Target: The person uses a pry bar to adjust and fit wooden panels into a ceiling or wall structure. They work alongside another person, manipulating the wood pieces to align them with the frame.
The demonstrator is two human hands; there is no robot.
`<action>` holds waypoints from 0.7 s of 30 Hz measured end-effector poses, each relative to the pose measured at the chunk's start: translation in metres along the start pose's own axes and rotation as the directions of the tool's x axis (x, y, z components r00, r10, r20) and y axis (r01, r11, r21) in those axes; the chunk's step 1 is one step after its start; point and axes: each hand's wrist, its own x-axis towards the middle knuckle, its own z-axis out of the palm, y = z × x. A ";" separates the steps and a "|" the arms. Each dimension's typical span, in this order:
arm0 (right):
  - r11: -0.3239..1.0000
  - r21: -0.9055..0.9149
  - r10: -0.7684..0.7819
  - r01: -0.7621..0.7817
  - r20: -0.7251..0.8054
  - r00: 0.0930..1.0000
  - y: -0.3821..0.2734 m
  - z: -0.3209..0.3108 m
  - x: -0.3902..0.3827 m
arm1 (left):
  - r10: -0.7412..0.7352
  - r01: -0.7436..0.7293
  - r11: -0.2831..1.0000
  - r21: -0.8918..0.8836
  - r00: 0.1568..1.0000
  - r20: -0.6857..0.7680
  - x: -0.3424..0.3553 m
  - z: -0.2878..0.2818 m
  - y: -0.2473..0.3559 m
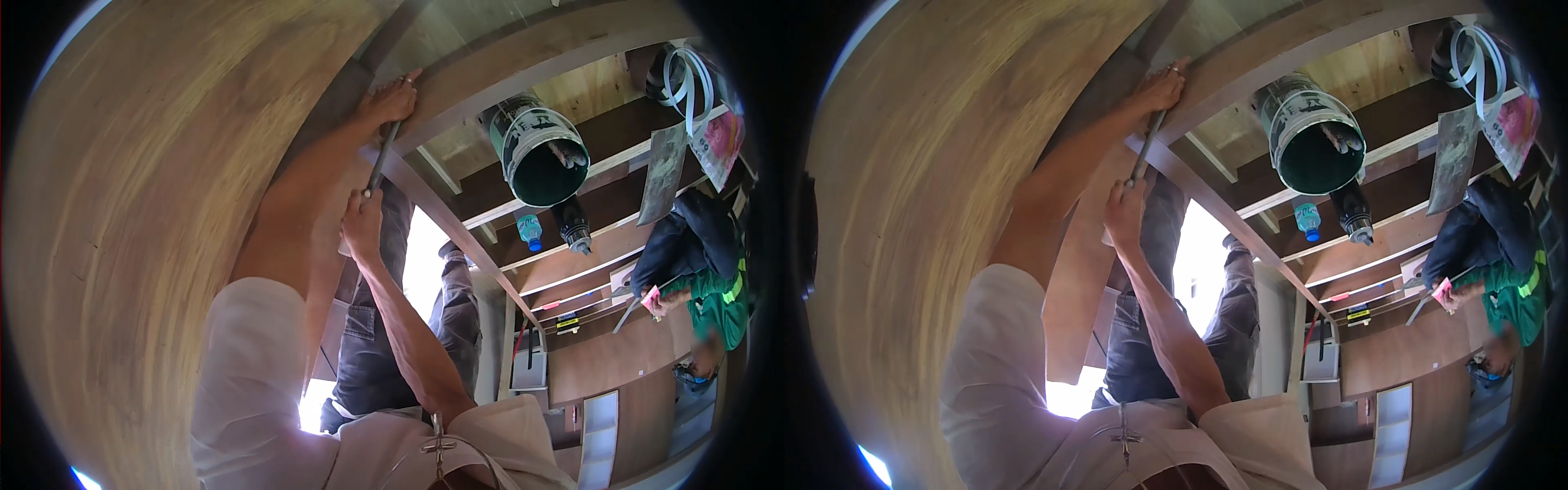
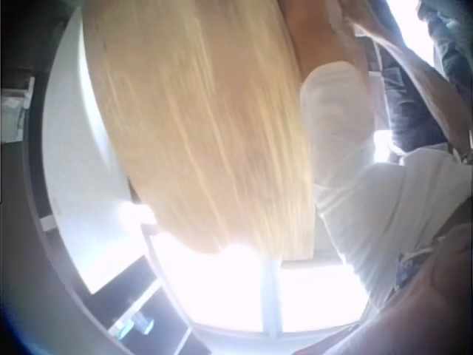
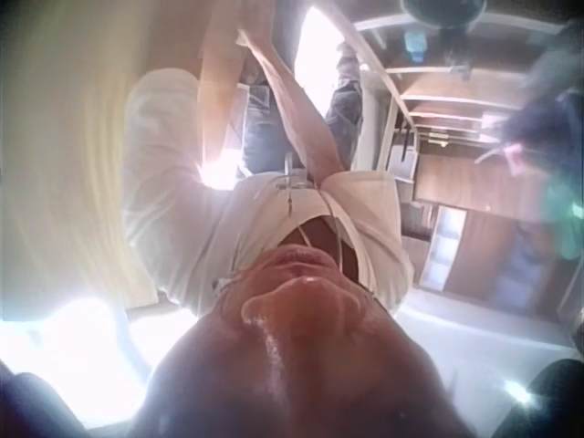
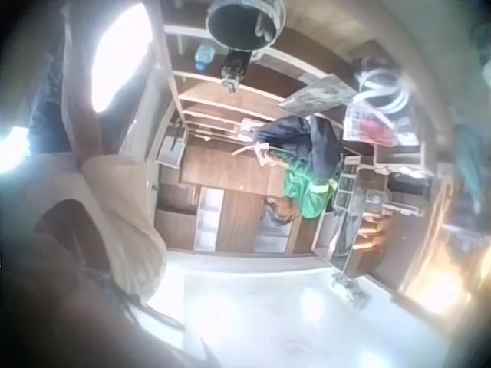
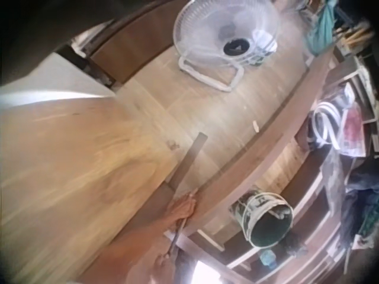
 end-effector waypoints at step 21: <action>0.956 -0.239 -0.176 0.171 0.001 0.984 0.031 -0.010 0.017 | 0.037 -0.040 0.999 -0.037 0.996 -0.077 -0.004 0.007 -0.010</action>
